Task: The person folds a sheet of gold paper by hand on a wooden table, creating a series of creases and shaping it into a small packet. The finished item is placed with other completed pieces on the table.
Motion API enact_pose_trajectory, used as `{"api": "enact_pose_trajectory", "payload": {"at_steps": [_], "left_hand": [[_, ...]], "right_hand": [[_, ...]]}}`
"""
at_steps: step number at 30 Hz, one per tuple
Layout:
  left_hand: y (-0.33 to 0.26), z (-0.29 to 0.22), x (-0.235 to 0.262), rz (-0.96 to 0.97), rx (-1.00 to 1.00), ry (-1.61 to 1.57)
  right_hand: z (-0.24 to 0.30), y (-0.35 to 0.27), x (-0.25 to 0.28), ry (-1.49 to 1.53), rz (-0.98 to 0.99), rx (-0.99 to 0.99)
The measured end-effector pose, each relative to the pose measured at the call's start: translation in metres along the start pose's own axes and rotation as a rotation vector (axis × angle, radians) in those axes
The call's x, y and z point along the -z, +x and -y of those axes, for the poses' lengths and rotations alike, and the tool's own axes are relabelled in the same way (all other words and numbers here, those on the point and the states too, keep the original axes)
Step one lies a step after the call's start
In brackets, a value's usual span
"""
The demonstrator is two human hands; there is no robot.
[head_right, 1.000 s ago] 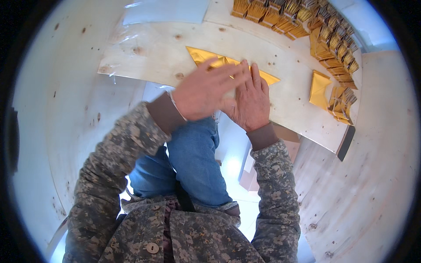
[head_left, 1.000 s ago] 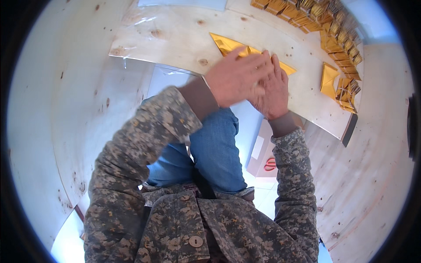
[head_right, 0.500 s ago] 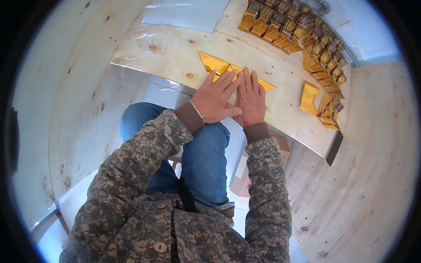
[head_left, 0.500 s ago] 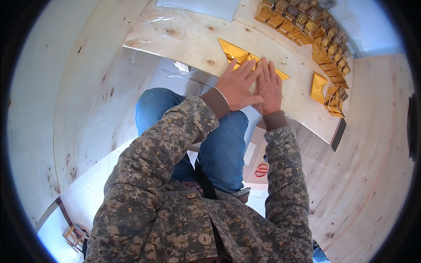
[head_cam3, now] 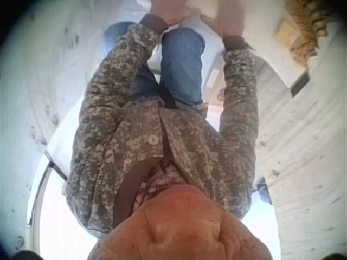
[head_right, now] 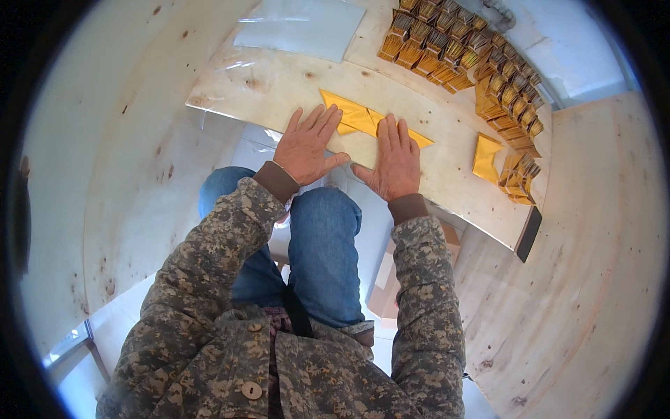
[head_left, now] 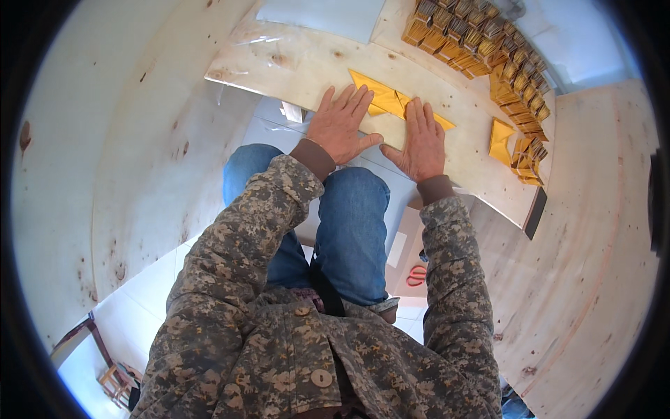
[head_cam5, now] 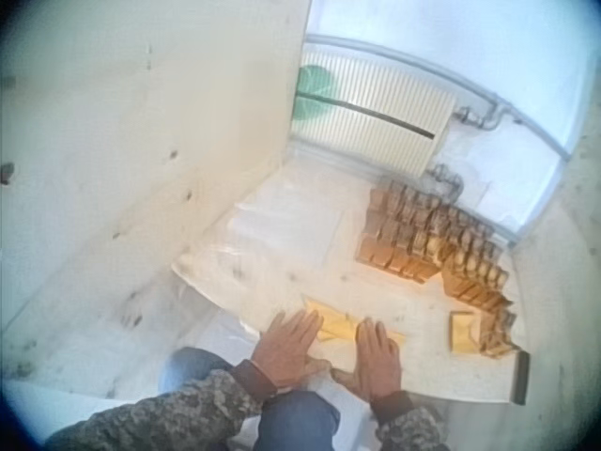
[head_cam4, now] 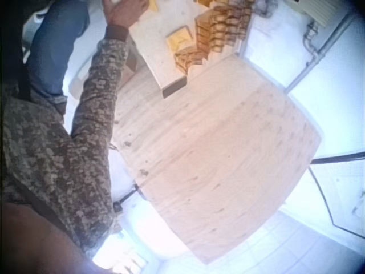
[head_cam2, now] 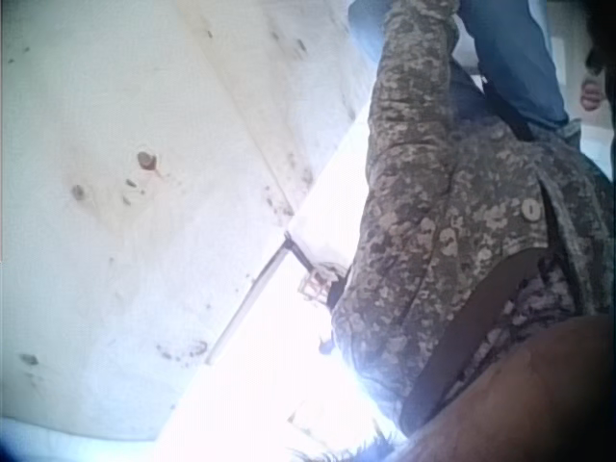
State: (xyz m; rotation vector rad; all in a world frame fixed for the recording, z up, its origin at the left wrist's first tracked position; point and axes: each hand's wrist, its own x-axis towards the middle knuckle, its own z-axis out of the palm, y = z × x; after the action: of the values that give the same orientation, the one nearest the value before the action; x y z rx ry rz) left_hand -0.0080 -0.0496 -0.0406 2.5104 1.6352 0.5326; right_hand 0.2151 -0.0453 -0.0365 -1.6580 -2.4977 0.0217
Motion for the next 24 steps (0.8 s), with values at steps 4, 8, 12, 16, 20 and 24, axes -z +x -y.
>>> {"api": "enact_pose_trajectory", "payload": {"at_steps": [4,8,12,16,20,24], "left_hand": [[0.019,0.002,0.005,-0.069,-0.106,-0.059],[0.046,-0.009,-0.005,0.010,-0.261,-0.130],[0.050,-0.008,-0.019,0.059,-0.287,-0.142],[0.047,-0.004,-0.027,0.061,-0.268,-0.133],[0.047,-0.004,-0.027,0.058,-0.277,-0.111],[0.047,-0.003,-0.025,0.038,-0.296,-0.106]], "right_hand": [[0.002,0.001,0.001,0.000,-0.010,-0.004],[0.001,0.002,0.000,-0.004,-0.016,0.003],[-0.002,-0.001,-0.002,0.005,-0.044,0.017],[-0.003,0.000,-0.004,0.016,-0.047,0.022],[0.000,0.002,-0.001,0.020,-0.067,0.028],[0.005,-0.006,0.002,-0.017,-0.057,0.062]]}}
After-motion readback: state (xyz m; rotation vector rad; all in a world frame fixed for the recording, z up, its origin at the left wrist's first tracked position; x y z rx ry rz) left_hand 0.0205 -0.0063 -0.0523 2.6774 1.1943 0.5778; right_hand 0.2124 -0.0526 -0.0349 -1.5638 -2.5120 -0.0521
